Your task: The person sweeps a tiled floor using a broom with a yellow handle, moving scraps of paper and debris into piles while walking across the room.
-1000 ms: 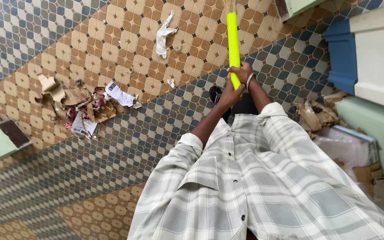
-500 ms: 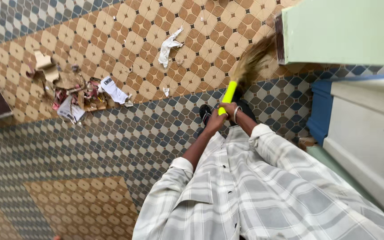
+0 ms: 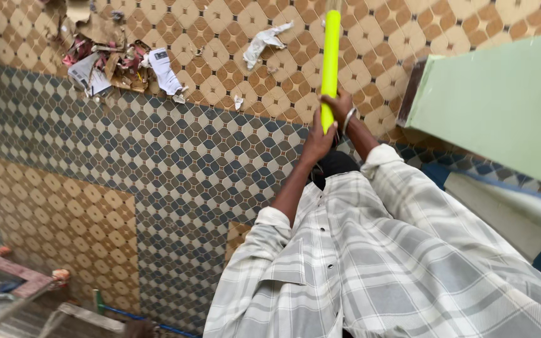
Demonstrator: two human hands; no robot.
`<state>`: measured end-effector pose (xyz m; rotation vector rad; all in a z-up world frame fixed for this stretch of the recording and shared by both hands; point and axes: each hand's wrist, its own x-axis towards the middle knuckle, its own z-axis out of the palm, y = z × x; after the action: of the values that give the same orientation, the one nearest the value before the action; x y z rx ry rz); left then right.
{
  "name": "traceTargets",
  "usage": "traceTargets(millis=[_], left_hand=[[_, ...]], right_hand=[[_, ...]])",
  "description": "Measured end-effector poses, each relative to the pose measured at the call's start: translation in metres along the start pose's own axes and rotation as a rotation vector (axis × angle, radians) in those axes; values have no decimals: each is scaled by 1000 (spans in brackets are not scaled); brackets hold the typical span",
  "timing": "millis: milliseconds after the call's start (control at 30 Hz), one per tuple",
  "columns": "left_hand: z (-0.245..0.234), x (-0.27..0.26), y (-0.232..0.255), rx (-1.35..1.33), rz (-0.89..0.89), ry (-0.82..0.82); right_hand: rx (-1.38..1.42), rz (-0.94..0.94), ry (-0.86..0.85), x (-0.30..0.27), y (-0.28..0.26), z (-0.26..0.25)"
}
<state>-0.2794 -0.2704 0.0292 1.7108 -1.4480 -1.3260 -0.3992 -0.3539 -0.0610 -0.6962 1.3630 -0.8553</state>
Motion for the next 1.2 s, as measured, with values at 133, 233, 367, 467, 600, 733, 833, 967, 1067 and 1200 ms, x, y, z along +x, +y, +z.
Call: traceTargets(millis=[133,233,367,467,600,733,833,967,1067,1200], left_hand=[[3,-47,-11,-3,-224,-104],[15,-66,-25,57,-416,-108],[30,-101,-59,-213,-61,193],[34,-119,-73,-637,-170,264],[28,-158,-80,-1007,-453,402],[40,-186,-85,-1161,-477,532],[45,-198,-98,-1287,-387,632],[56,-217,-110,-1315,-507,818],[75,-208,-112,-1272,-567,951],[129,-165,-87,-1394,-746,977]], right_hand=[[-263,127,-104,-32,-7,-5],[-288,112,-201,-66,-8,-2],[-320,206,-319,-89,-1,10],[-546,289,-438,-108,7,15],[-394,253,-739,-144,21,23],[-810,98,-948,-172,25,35],[-903,77,-1085,-201,19,31],[-1236,-12,-1088,-236,10,7],[-1166,453,-990,-247,6,-13],[-1373,632,-888,-199,-7,-36]])
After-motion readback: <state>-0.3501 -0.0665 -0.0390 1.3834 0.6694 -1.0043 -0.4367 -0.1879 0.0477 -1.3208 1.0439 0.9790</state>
